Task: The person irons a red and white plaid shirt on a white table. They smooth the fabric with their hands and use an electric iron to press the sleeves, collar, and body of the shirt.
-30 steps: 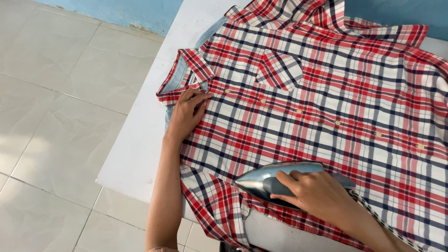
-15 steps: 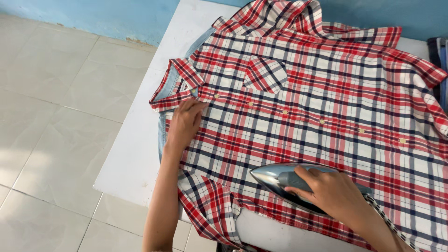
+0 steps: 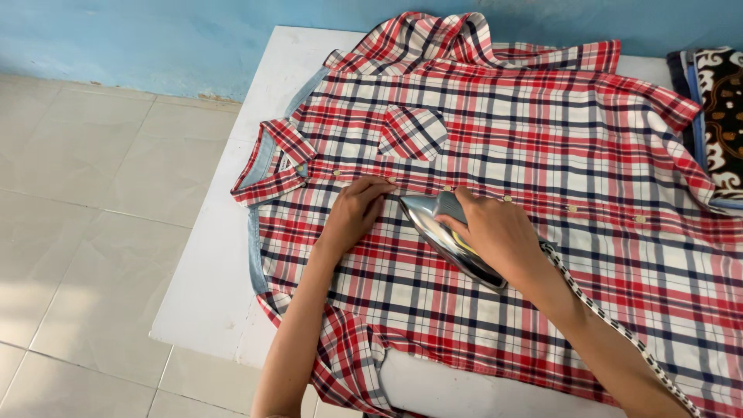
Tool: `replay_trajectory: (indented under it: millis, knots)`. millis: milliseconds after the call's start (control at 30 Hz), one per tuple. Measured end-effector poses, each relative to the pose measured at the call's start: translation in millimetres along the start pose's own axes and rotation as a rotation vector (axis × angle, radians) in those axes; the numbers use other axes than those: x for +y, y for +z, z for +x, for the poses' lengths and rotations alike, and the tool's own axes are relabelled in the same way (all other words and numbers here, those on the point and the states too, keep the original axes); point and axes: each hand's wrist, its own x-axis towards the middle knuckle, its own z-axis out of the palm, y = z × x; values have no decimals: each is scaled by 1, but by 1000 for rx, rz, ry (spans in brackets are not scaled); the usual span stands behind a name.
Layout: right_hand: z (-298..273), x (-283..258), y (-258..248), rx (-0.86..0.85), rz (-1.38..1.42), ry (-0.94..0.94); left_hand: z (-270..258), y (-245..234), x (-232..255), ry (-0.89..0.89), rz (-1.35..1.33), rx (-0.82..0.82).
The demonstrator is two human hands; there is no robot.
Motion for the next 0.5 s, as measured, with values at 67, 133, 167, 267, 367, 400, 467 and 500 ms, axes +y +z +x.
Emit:
replay_trajectory:
  millis: [67,133,167,267,367,400,467,500]
  knots:
    - [-4,4,-1,-62,-20,40,-3,-5,-2,-11,4,-15]
    - [-5,7,-2,-106,-13,87,-4,-7,-4,-16,26,-30]
    - [-4,7,-2,-116,2,112,-4,-6,-4,-13,49,-36]
    - [0,6,3,-25,12,57,-3,-6,-4,-27,80,-57]
    - [2,7,5,-44,-17,43,-3,-5,-7,-38,89,-50]
    - [1,8,5,-79,-29,56,-4,-5,-8,-39,90,-43]
    - [-6,11,1,-80,-11,87,-5,-4,-9,-32,81,-39]
    - [-10,14,-2,-80,-5,98,-5,-3,-9,-30,77,-31]
